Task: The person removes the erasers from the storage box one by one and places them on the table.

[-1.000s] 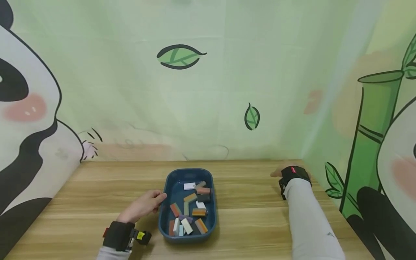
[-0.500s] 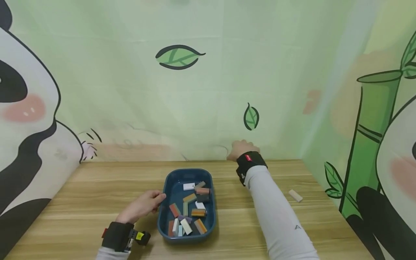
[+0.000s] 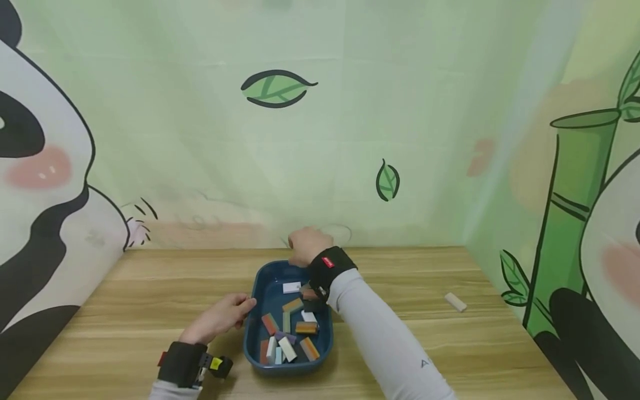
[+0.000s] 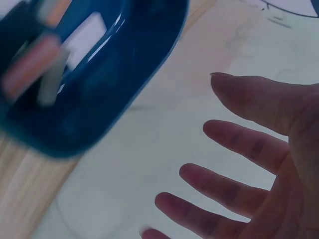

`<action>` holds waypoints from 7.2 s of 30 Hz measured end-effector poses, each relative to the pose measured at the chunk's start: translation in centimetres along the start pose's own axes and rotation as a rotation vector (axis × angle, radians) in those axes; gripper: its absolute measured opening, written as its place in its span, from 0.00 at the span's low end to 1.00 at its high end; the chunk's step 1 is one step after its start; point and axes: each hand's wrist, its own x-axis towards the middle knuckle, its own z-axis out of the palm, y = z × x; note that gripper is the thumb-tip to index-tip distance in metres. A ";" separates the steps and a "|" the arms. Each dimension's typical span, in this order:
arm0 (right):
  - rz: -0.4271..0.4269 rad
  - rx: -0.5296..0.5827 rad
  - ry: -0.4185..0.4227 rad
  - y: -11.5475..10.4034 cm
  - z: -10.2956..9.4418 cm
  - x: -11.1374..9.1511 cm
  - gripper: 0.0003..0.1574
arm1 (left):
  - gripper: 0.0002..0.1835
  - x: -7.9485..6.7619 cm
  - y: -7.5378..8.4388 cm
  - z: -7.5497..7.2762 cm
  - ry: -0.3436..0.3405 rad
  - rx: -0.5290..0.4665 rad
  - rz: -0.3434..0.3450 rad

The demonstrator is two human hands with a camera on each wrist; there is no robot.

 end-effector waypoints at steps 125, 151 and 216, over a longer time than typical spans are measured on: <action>0.519 0.704 0.032 21.9 9.9 -14.1 0.21 | 0.16 -0.2 -0.5 -0.2 -0.007 0.027 0.030; 0.559 0.719 0.045 22.0 7.8 -15.2 0.35 | 0.16 -0.2 -0.2 -0.3 -0.014 -0.009 -0.009; -0.452 -0.380 -0.206 -3.7 6.3 -6.7 0.23 | 0.17 -0.2 -0.4 -0.2 -0.041 -0.007 0.001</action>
